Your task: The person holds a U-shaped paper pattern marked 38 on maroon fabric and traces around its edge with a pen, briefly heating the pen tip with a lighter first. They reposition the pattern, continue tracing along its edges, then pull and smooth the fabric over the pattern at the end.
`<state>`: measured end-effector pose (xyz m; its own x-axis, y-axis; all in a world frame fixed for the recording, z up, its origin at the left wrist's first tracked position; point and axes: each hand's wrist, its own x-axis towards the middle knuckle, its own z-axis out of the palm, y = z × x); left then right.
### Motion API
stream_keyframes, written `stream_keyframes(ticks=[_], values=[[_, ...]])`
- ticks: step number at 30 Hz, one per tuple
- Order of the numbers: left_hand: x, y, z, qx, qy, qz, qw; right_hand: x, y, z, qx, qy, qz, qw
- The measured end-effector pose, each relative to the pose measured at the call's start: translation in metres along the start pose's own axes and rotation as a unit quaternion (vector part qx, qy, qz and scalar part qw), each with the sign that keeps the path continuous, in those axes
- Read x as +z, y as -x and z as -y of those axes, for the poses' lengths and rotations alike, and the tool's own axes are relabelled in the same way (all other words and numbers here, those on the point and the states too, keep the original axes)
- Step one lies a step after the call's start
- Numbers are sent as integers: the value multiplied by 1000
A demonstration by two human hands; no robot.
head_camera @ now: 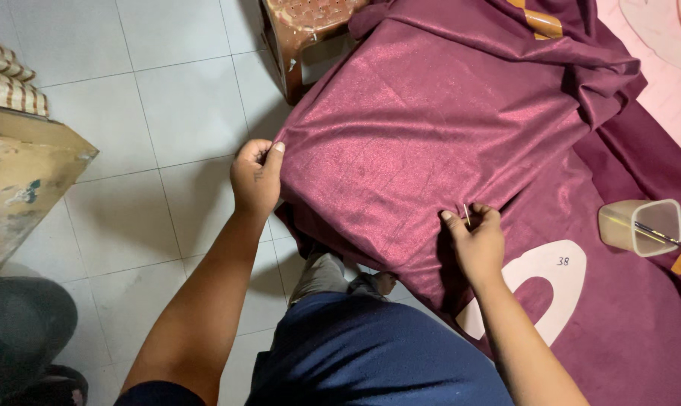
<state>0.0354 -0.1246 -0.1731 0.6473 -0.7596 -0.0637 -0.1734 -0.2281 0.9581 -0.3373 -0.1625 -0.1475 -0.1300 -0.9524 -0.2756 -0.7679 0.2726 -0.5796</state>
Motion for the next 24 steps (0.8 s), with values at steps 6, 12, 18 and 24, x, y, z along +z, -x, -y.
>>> stream_keyframes(ticks=[6,12,18,24], values=[[-10,-4,-8,-1,38,8,999,12,-12,1,26,-73,4,997],[-15,-12,-22,-7,42,27,999,14,-12,-3,59,-134,23,989],[-18,-17,-20,-19,10,44,999,17,-16,-11,61,-133,28,989],[-23,-18,-3,-12,-80,51,995,17,-15,-17,67,-157,42,984]])
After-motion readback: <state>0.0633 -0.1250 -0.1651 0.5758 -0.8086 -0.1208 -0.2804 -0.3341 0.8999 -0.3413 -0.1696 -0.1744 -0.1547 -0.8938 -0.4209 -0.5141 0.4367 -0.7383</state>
